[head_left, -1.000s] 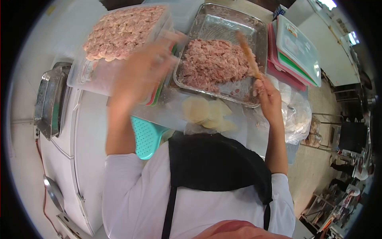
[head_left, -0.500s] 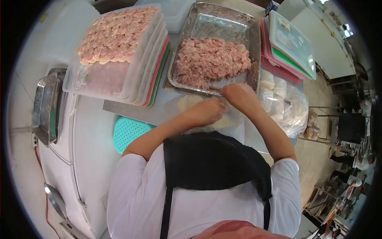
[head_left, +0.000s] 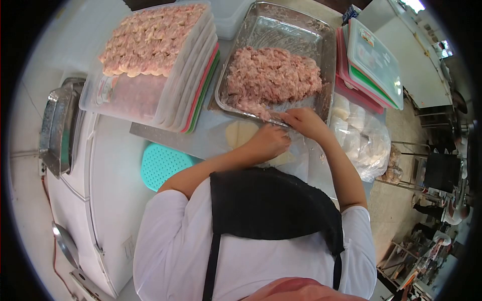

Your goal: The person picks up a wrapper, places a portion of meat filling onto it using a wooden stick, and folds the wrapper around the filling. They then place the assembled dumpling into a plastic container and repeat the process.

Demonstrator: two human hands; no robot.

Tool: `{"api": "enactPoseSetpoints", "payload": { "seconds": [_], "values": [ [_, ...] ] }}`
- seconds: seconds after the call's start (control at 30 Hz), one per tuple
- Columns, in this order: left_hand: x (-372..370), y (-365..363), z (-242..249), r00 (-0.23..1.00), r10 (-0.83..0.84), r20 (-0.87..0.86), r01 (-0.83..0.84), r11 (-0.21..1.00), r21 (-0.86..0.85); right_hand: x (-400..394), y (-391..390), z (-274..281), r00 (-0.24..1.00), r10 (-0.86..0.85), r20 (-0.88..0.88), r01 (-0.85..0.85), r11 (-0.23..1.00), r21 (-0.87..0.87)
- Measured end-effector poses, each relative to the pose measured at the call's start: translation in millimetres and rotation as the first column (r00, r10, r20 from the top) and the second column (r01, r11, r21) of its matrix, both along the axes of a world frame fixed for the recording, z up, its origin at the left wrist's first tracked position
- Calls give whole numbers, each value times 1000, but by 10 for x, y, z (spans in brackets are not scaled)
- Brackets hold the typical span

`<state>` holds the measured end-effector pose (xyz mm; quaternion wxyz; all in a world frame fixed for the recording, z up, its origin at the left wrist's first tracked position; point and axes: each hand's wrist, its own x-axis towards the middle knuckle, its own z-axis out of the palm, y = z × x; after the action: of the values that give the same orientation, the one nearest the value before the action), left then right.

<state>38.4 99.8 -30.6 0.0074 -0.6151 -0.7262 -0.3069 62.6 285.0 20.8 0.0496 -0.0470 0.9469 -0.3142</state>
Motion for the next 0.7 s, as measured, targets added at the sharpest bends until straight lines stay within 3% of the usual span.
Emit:
{"api": "enactPoseSetpoints", "payload": {
  "seconds": [0.07,0.17,0.2,0.27,0.3,0.33,0.43,0.47,0.57,0.67,0.7],
  "values": [
    [-49,-97,141,991,-60,120,53,997,60,64,100,90,997,-59,51,65,990,-123],
    [-192,-235,415,953,14,303,-27,999,39,-42,189,293,996,-86,-15,87,980,181],
    [-247,-287,468,869,54,492,-82,996,35,-64,76,359,999,-4,44,-15,898,440],
    [-364,-404,532,594,110,797,-181,984,-1,22,-123,170,999,-24,48,2,905,425],
    [-439,-480,496,437,41,898,-222,973,64,68,-174,111,998,-32,51,7,908,419],
    [-525,-560,431,267,-45,963,-282,952,123,86,-130,137,1000,0,-9,3,955,296],
    [-700,-815,433,-194,-401,895,-482,834,269,26,-124,291,997,-65,-45,70,990,121],
    [-721,-899,492,-312,-522,794,-551,780,297,-56,-160,452,998,-52,-18,55,980,194],
    [-690,-1055,691,-9,-343,939,-628,733,262,-318,-335,526,993,18,-117,42,869,493],
    [-766,-1124,667,320,-115,940,-625,721,301,-369,-452,-100,940,265,-214,-122,849,515],
    [-785,-1138,699,425,-15,905,-621,722,304,-337,-509,-43,958,197,-207,-91,897,433]
  ]
}}
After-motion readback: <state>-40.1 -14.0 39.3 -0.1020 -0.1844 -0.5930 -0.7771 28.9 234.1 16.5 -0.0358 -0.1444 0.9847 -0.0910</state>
